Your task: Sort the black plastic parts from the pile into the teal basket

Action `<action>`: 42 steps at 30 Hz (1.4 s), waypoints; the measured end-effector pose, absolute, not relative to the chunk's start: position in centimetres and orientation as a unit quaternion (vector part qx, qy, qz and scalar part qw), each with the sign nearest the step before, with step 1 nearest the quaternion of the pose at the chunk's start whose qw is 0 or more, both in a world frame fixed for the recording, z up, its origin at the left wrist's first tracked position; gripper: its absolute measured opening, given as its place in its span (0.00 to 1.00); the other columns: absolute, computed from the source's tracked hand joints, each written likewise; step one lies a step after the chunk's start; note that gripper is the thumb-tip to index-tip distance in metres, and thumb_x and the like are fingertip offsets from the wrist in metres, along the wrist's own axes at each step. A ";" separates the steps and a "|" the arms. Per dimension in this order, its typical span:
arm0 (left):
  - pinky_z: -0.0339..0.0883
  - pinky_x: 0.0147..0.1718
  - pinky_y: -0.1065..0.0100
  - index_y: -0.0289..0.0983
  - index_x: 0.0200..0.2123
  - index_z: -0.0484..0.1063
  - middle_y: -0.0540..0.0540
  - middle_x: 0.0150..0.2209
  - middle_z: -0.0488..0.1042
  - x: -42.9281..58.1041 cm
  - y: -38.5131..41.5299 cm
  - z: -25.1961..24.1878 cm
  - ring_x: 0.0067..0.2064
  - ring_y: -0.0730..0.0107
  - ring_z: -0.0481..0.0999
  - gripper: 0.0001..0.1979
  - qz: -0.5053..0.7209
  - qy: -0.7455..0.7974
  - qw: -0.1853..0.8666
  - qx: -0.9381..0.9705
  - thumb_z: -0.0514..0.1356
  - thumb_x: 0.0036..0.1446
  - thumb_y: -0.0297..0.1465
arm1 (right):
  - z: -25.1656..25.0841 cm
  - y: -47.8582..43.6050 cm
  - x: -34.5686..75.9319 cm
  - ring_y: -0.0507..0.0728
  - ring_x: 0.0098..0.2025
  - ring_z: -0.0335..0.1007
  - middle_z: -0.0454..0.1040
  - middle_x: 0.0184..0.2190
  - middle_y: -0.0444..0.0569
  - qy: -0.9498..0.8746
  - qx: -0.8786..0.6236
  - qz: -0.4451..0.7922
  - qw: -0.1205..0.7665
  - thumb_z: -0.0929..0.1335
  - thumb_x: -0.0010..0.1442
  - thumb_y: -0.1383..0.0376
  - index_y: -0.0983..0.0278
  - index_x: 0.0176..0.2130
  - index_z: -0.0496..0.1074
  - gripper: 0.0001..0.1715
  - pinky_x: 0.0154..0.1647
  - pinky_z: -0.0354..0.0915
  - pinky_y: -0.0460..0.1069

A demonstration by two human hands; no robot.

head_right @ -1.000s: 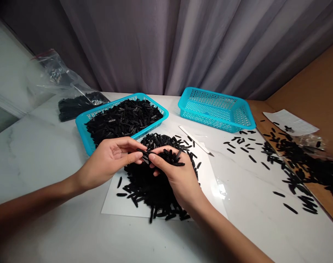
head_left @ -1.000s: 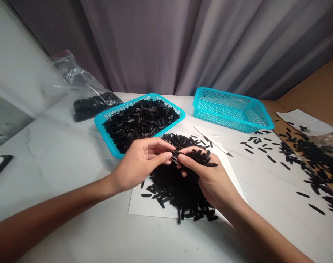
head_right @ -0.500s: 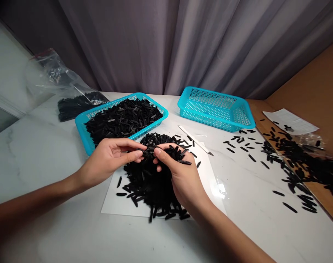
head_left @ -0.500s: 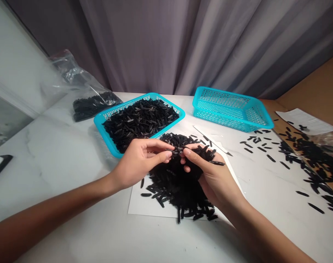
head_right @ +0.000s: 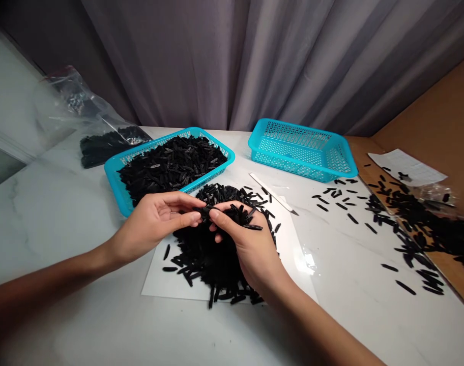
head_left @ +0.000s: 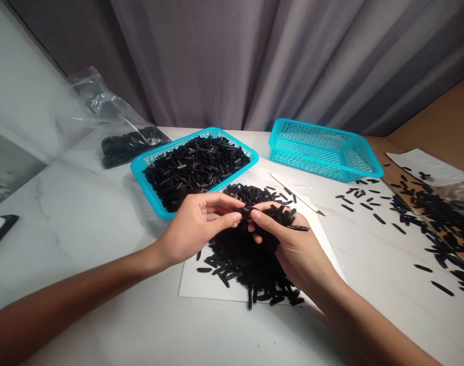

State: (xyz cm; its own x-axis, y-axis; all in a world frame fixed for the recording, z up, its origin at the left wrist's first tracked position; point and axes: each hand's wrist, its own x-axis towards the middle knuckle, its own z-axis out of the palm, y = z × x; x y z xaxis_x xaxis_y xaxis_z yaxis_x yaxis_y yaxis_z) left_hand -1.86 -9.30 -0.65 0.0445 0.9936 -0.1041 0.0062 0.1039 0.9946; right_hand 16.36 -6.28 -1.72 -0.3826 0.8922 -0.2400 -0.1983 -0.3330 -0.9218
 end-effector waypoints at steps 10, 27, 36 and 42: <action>0.76 0.43 0.71 0.35 0.41 0.80 0.46 0.40 0.81 -1.9 -9.3 -0.8 0.41 0.68 0.81 0.10 0.464 0.521 0.508 0.505 0.68 0.55 0.31 | -1.8 -6.4 16.4 0.53 0.28 0.65 0.73 0.27 0.46 -0.427 -0.403 0.714 0.382 0.77 0.54 0.58 0.64 0.33 0.76 0.13 0.30 0.61 0.48; 0.76 0.40 0.73 0.34 0.40 0.79 0.46 0.39 0.80 -1.6 -9.4 -0.5 0.41 0.68 0.80 0.09 0.464 0.523 0.490 0.521 0.68 0.55 0.30 | -2.2 -6.3 16.5 0.52 0.28 0.67 0.74 0.28 0.45 -0.485 -0.402 0.678 0.379 0.76 0.56 0.59 0.63 0.35 0.77 0.11 0.30 0.62 0.47; 0.76 0.38 0.72 0.35 0.37 0.79 0.47 0.36 0.80 -1.7 -9.6 -0.6 0.37 0.69 0.80 0.07 0.458 0.533 0.490 0.516 0.67 0.55 0.32 | -2.2 -6.3 16.7 0.52 0.27 0.66 0.75 0.28 0.45 -0.499 -0.411 0.665 0.374 0.76 0.55 0.59 0.62 0.36 0.78 0.10 0.30 0.62 0.48; 0.76 0.38 0.74 0.35 0.35 0.79 0.48 0.35 0.80 -1.7 -9.4 -0.7 0.37 0.70 0.80 0.06 0.478 0.522 0.481 0.517 0.68 0.55 0.31 | -1.9 -6.2 16.5 0.53 0.29 0.66 0.73 0.28 0.46 -0.488 -0.399 0.677 0.380 0.75 0.57 0.56 0.63 0.33 0.78 0.12 0.28 0.62 0.48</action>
